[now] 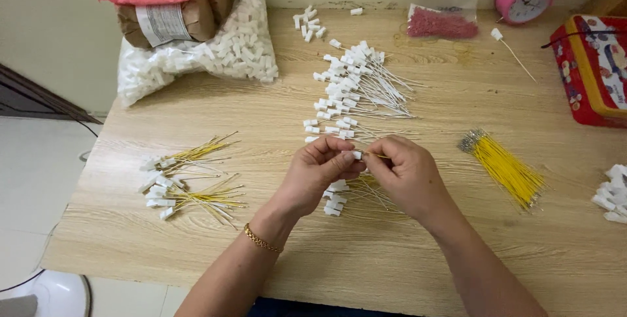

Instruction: Manually inserting electrical wires into plastic connector housings at a workbench.

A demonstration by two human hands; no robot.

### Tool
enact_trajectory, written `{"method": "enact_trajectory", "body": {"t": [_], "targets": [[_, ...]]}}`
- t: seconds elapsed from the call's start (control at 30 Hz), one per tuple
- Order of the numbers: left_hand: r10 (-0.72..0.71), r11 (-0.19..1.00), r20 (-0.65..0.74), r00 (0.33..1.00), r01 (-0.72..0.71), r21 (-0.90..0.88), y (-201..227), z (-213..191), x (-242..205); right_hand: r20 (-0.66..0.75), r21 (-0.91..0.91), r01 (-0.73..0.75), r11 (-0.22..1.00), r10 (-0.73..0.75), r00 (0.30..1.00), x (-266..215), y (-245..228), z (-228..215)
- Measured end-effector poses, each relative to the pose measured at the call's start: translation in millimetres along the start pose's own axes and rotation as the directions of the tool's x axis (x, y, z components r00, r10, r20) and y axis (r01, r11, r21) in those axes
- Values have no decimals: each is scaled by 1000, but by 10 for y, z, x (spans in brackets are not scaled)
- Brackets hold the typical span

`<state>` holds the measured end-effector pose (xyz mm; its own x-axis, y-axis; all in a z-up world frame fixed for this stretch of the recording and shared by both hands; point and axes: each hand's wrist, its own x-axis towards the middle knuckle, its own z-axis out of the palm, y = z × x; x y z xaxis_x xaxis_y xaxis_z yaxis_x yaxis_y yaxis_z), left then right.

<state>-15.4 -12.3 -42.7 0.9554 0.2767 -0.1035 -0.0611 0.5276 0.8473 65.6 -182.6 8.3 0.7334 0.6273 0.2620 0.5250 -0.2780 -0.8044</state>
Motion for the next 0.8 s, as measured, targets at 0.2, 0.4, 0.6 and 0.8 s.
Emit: {"method": "enact_trajectory", "body": {"t": [0.2,0.4,0.6,0.8], "targets": [[55,901,18,998,-58,430,267,-79,-108,145,73,-56,996,45,988,12,160,-57],[160,414,221,962,-269,870,353,-207,105,-110,101,10,995,2,994,126,389,-244],[325,-211,381,866,-326,921,12,-491,929,-91,301,-99,949,132,987,177,374,-250],[295,-213,323,899,-267,940,-101,-536,1089,-91,270,-145,952,175,980,126,553,-257]]}}
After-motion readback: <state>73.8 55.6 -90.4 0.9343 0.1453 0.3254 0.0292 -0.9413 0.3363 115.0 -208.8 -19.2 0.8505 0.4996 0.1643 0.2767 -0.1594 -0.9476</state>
